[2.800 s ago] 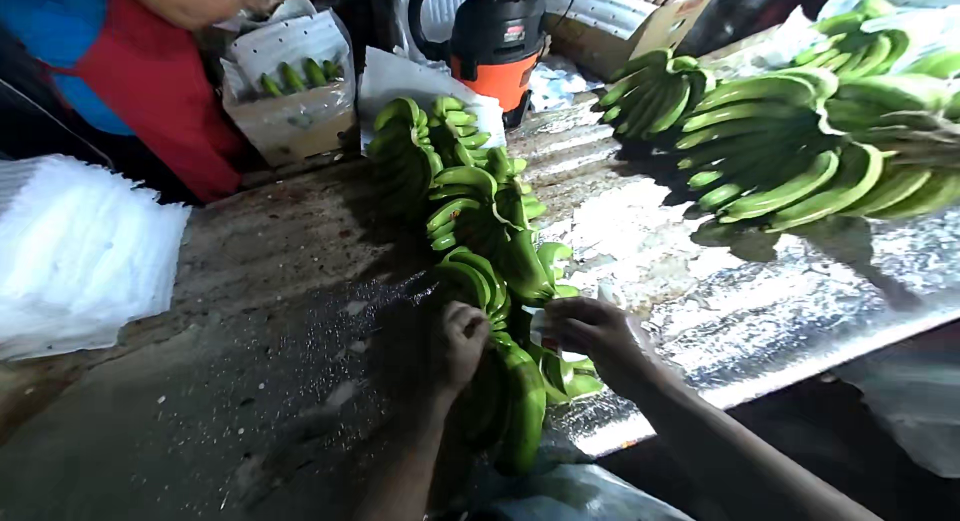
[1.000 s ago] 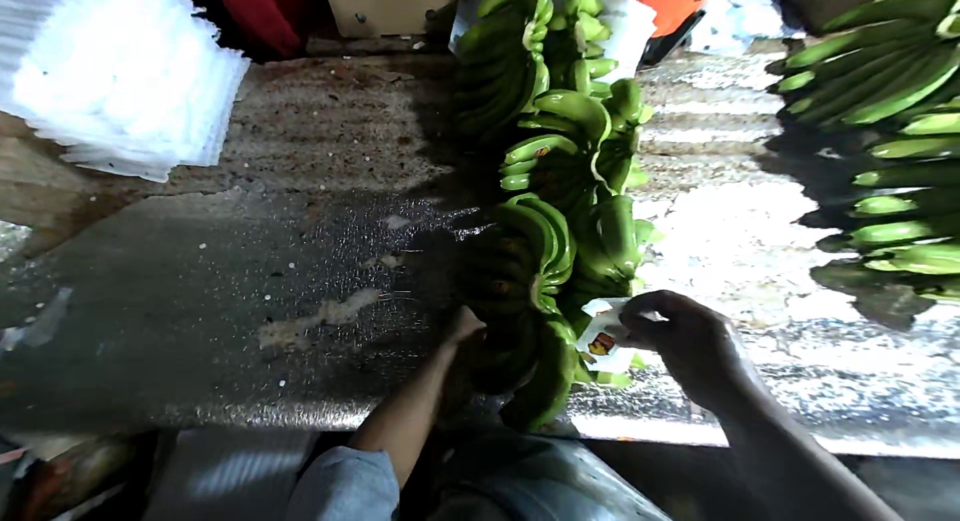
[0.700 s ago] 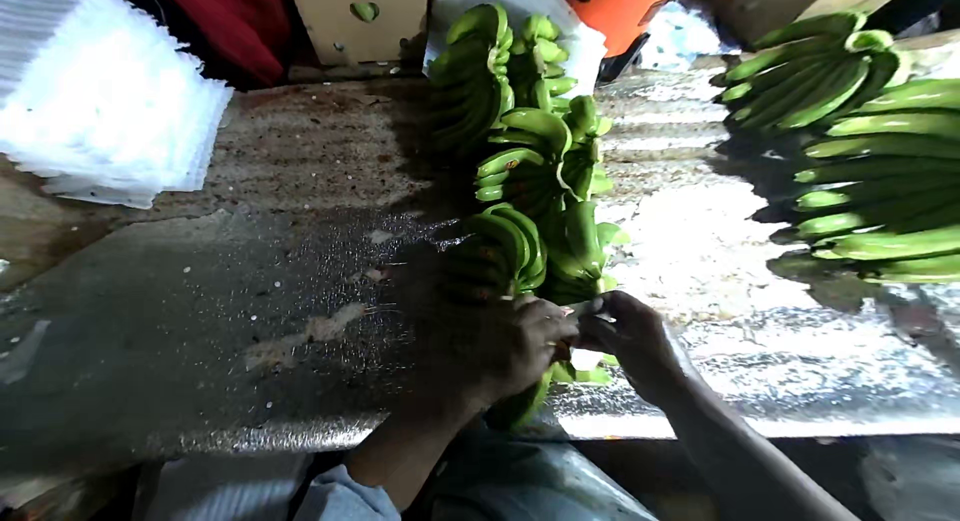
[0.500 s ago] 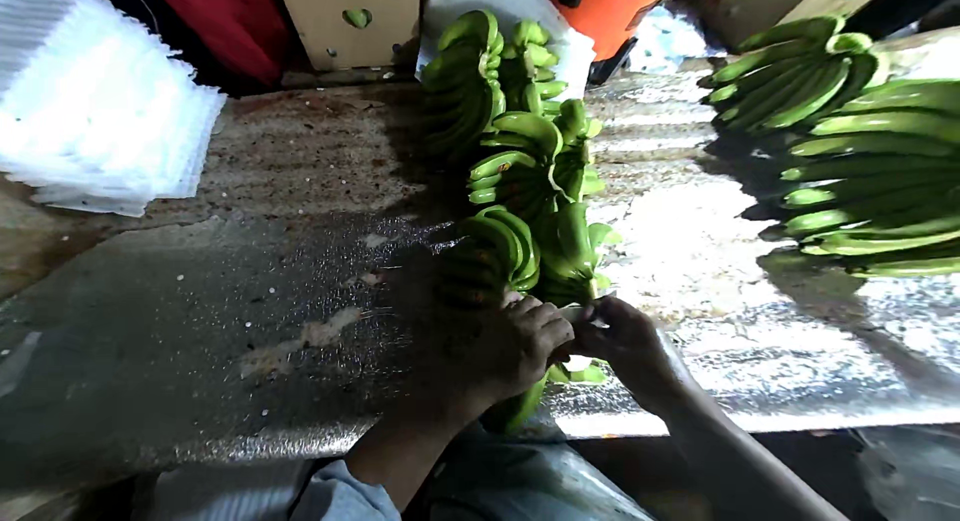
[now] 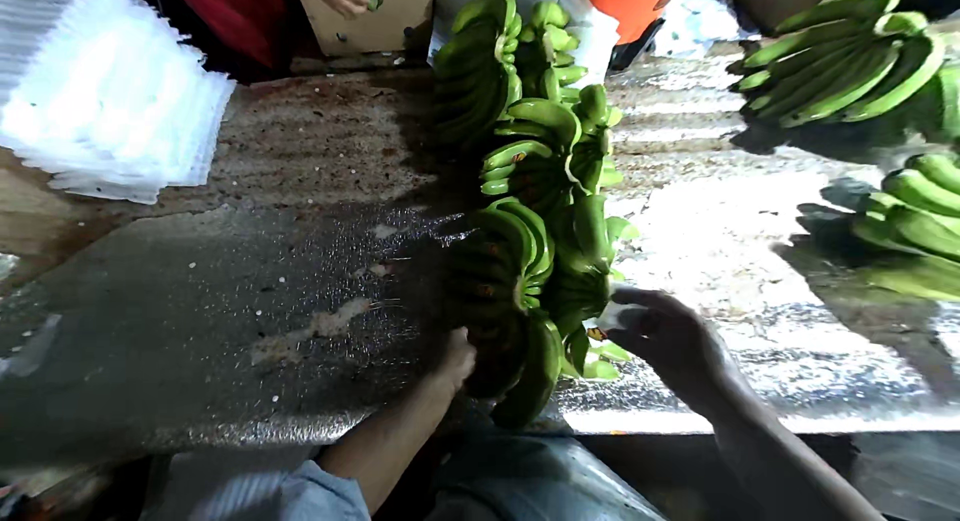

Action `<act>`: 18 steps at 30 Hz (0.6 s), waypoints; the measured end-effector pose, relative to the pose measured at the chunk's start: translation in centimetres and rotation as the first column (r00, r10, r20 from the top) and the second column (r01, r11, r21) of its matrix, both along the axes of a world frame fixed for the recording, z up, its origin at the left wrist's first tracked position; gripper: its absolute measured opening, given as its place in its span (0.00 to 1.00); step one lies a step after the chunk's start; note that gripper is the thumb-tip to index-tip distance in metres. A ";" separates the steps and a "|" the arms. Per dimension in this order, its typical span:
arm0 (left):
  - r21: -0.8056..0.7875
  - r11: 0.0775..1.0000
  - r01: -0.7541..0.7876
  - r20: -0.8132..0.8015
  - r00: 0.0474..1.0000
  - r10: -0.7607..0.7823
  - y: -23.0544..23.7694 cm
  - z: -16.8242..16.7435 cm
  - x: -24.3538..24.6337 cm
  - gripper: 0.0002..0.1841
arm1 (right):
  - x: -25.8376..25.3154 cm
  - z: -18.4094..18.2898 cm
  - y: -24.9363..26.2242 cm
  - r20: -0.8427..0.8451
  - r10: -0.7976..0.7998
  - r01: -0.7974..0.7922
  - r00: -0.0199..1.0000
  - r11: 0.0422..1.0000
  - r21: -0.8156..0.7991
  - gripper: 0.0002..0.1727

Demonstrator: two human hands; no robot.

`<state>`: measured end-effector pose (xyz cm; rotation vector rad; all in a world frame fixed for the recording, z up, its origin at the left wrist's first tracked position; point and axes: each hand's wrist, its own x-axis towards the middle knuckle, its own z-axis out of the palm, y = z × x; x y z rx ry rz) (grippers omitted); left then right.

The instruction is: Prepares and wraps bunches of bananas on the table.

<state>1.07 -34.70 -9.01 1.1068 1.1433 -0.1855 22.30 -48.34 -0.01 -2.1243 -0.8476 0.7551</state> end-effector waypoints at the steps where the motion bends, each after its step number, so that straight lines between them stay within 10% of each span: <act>1: 0.029 0.996 0.082 -0.009 0.997 -0.082 0.1 0.0 0.1 0.18 | 0.0 0.0 0.1 0.029 0.023 -0.023 0.999 1.000 -0.009 0.23; 6: 0.400 0.864 0.307 0.092 0.924 -0.371 1.5 0.1 0.8 0.17 | 0.2 0.1 0.6 -0.151 -0.102 0.124 0.983 0.982 0.145 0.10; 10: 0.748 0.663 0.025 0.394 0.787 -0.475 1.2 3.4 3.9 0.09 | 0.3 0.4 0.6 -0.363 -0.230 0.290 0.903 0.949 0.121 0.11; 18: 0.972 0.187 -0.145 0.236 0.543 -0.806 -0.2 4.4 10.6 0.05 | 0.3 1.1 -0.6 -0.543 -0.360 0.466 0.759 0.882 0.067 0.10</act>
